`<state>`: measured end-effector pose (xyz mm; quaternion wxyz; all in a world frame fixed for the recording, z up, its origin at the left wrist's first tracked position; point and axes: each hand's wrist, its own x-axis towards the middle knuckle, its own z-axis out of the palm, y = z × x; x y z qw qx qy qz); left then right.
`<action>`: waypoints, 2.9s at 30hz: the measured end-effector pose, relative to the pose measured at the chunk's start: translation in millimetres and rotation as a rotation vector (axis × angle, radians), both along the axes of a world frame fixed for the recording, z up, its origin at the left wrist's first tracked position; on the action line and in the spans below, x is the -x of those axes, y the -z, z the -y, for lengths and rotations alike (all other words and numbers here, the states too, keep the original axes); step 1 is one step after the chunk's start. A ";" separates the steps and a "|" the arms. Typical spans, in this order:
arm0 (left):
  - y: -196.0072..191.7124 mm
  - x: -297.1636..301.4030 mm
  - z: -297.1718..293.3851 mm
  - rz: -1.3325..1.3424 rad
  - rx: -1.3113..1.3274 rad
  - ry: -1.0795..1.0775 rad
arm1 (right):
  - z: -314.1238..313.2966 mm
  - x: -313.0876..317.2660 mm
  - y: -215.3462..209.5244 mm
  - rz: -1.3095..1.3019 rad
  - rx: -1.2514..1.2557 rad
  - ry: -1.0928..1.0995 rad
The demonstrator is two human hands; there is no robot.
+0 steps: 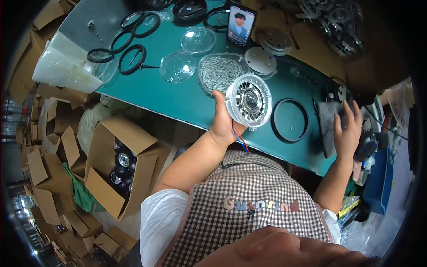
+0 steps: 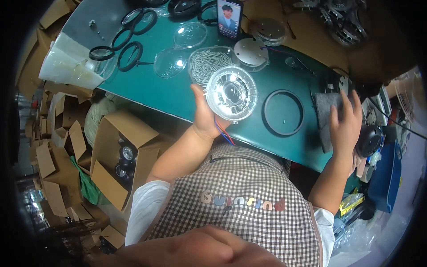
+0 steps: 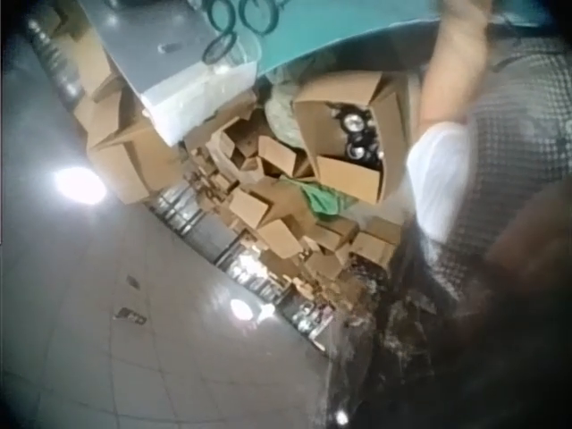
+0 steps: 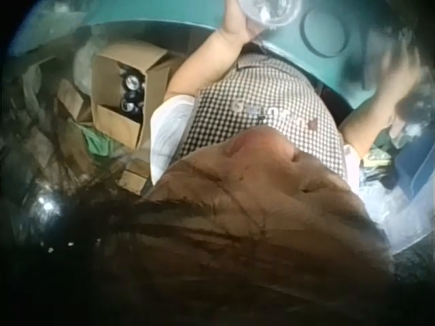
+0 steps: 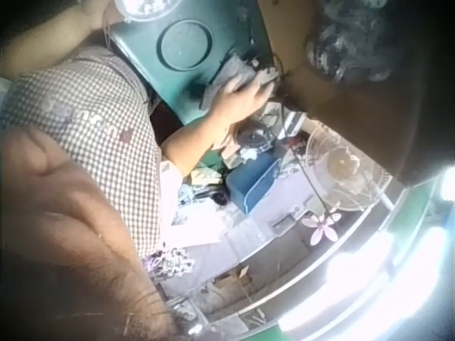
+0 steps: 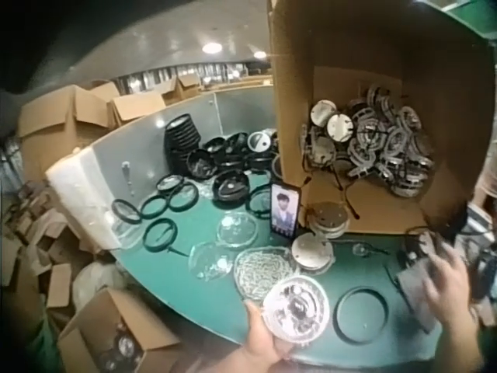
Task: The person assembles a round light fixture by attaching an LED module, plastic housing, and lens with screws, using an electric screwdriver.
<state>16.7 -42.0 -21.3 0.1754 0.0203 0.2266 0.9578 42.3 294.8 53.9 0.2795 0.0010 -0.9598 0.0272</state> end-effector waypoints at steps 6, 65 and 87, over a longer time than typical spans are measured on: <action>0.8 5.6 31.5 -0.027 -0.006 -0.034 | 60.9 33.6 -18.8 0.122 0.209 -0.345; 28.0 22.1 157.2 -0.105 -0.110 -0.006 | 397.1 245.1 -35.0 0.087 0.023 -1.194; -23.5 -45.6 42.3 -1.171 1.012 -0.024 | 131.9 -7.7 -102.4 0.134 0.547 -1.232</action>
